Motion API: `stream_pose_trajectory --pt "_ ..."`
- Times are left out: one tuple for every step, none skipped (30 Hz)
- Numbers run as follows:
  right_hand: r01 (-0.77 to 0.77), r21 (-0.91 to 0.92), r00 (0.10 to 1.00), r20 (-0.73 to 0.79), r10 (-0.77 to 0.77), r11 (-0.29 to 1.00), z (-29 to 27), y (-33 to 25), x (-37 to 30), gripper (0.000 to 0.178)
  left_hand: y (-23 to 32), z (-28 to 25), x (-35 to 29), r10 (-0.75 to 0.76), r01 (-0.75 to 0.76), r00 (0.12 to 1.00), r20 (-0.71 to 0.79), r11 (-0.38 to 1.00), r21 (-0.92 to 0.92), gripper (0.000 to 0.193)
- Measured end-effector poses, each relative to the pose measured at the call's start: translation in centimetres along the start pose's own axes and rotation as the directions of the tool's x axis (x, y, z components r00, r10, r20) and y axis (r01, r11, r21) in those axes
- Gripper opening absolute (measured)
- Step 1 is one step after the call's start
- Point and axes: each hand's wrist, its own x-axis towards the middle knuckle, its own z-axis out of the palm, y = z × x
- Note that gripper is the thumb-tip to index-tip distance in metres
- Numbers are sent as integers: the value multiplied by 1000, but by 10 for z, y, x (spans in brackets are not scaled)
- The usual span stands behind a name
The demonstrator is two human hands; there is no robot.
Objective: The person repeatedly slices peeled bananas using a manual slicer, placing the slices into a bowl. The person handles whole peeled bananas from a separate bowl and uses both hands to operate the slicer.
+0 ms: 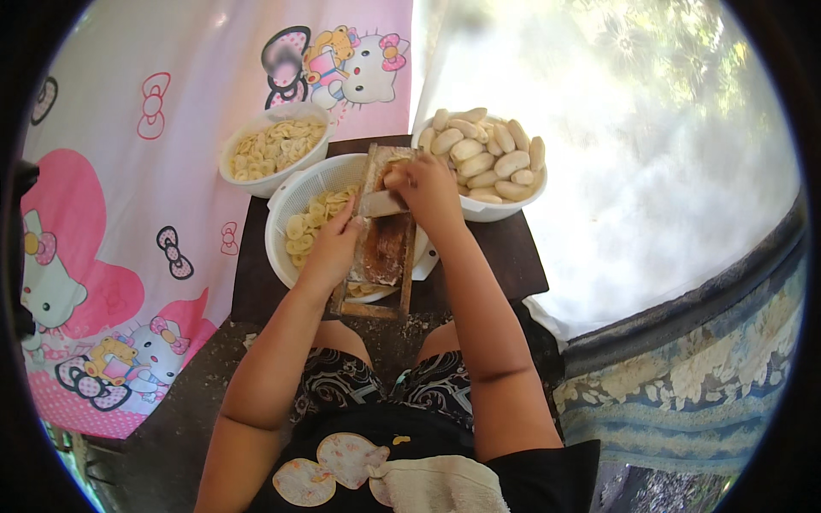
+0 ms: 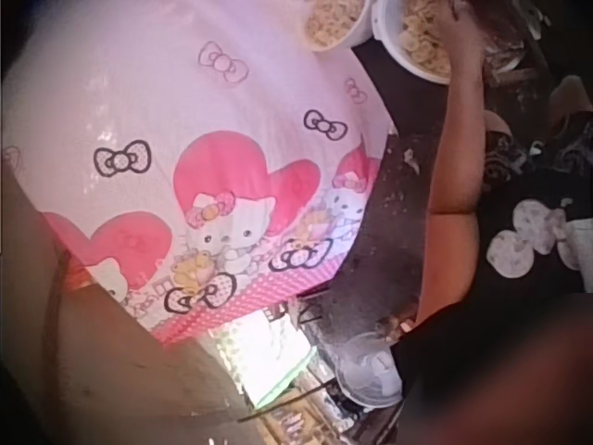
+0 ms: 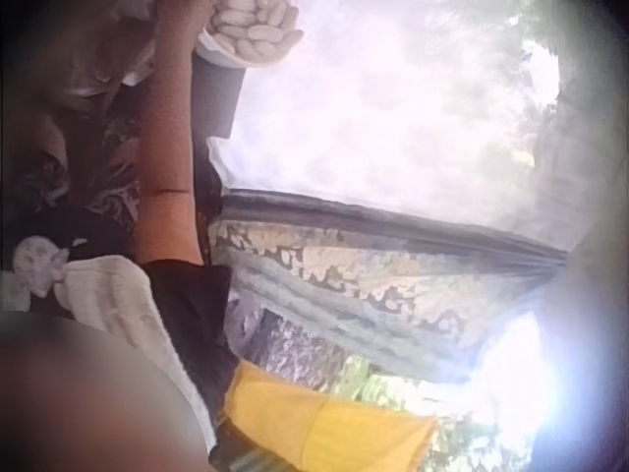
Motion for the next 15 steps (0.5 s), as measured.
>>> stream_pose_trajectory --pt "-24 -25 999 48 25 999 -6 -9 -18 17 0 0 0 -6 6 1000 -10 1000 21 52" --pt "35 -14 997 62 -34 999 -13 -19 -40 17 -1 1 0 2 -2 1000 -10 1000 -7 52" --pt "49 -31 993 112 -45 998 -18 -28 -60 17 -3 2 0 -10 10 1000 -10 1000 -27 52" --pt "47 -15 991 124 -45 999 -22 -32 -72 17 -5 3 1 -11 11 1000 -7 999 -41 52" --pt "27 -14 989 143 -25 1000 -22 -34 -77 18 -7 2 2 -8 8 1000 -21 1000 -17 51" --pt "-18 -48 979 201 27 999 -23 -34 -79 18 -9 2 3 2 -1 1000 -23 1000 13 51" --pt "104 12 994 42 -105 994 -17 -28 -67 19 -9 3 2 5 -5 1000 -8 999 47 51" --pt "36 41 998 45 -38 999 -12 -20 -48 19 -10 3 2 -16 16 1000 9 999 33 51" --pt "10 57 999 50 -12 998 -7 -8 -24 19 -9 3 3 -28 28 999 18 999 17 51" --pt "-36 55 999 20 35 998 0 -1 -6 20 -9 2 2 -16 16 1000 13 1000 -8 51" --pt "-96 36 995 -8 96 995 4 3 6 22 -7 1 4 -27 27 1000 12 1000 12 52" --pt "-52 41 998 -22 53 998 4 5 9 22 -5 1 4 -3 2 1000 17 999 37 52" --pt "-39 23 999 -20 40 999 3 4 6 22 -4 0 4 12 -13 1000 12 998 53 53" --pt "-84 -28 996 19 85 996 1 0 -2 22 -4 1 3 -6 6 1000 5 998 64 53" --pt "-13 -17 1000 21 13 1000 -6 -6 -19 22 -4 1 3 16 -16 1000 -1 999 52 53"
